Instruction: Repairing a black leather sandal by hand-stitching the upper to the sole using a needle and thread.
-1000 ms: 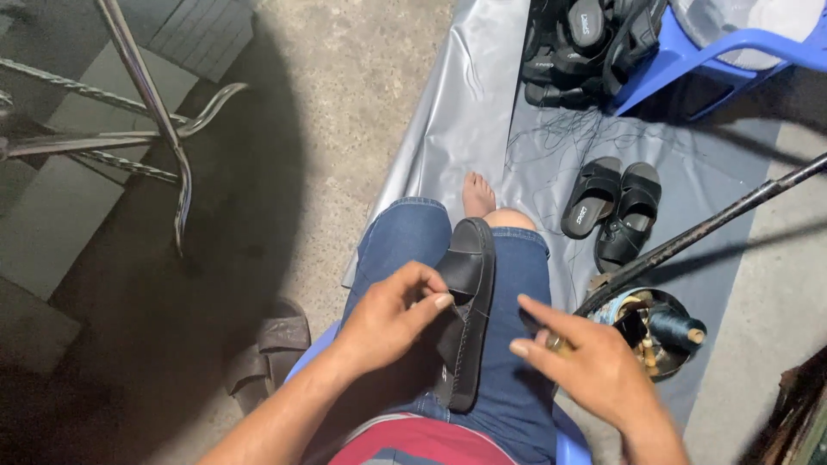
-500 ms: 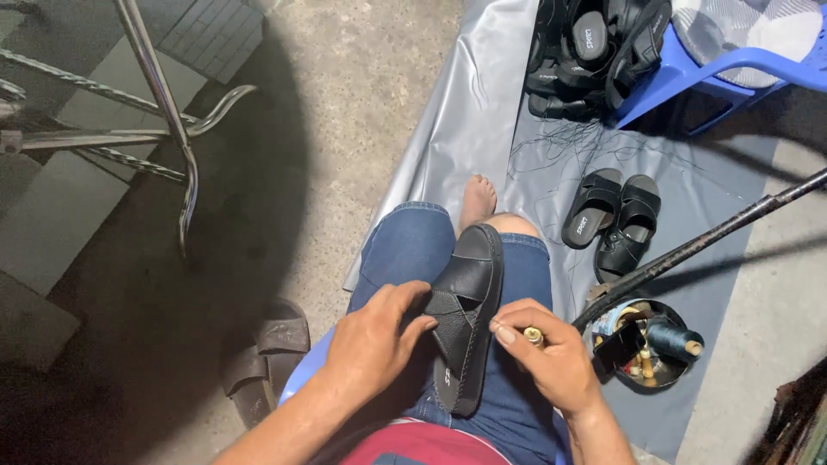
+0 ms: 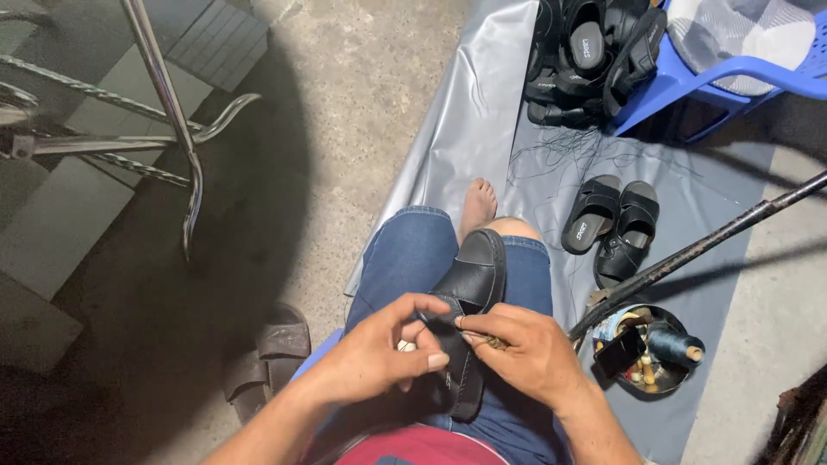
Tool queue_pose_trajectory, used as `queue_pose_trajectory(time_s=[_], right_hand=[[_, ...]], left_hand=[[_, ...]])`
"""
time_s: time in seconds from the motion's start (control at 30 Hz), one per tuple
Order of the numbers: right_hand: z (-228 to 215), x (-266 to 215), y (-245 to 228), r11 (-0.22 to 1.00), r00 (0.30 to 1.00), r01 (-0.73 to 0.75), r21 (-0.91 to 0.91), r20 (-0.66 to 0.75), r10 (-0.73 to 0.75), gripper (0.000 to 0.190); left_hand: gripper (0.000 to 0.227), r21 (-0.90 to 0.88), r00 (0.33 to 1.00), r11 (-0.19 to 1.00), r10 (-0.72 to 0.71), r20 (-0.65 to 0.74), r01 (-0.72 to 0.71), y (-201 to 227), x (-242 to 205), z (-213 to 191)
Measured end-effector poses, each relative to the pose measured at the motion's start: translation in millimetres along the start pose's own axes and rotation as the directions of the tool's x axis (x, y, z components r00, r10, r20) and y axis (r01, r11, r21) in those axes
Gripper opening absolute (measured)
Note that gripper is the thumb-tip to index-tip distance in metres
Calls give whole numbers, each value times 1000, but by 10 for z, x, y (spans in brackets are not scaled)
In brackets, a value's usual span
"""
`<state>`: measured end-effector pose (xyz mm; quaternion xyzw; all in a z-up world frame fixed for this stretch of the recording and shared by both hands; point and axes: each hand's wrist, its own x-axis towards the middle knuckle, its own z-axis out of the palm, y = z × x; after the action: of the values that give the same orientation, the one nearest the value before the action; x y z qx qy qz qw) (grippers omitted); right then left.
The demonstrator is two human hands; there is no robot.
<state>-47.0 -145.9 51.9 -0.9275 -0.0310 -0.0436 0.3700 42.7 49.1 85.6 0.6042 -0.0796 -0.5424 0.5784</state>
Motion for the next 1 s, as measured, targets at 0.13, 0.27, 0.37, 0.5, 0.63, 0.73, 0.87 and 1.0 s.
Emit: queue_pose_trajectory(time_s=[0.13,0.27,0.37,0.5,0.63,0.73,0.87,1.0], right_hand=[[-36,6,10,993,992,-118,11,47,117,12],[-22,-68,249,616,799,-516,595,76,596,5],[-524,-216,565,-248,793,-227,942,326,515,3],[-1353,-690,1169,122,448,366,923,-289,846,18],[-1271,-747,1259,462,21,70,884,-464,885,32],[-657,-624,818,870,563,-332,365,-663,493,26],[-73,-342,330,934,895,-353,53,-273,354,36],[-5,-224,279,991,959,-127,45,-248,135,11]], left_hand=[[45,-112,1000,994,-4,4,5,81,41,45],[42,-114,997,992,41,-73,-49,32,115,52],[30,159,982,987,1,-190,30,131,48,-18],[35,655,948,718,-18,-318,233,180,-37,-160],[32,747,970,652,74,-233,130,99,-34,-220],[31,806,986,579,16,-163,124,65,-28,-207],[27,878,997,476,14,-72,57,17,7,-198],[24,868,999,495,35,26,-40,53,-41,-204]])
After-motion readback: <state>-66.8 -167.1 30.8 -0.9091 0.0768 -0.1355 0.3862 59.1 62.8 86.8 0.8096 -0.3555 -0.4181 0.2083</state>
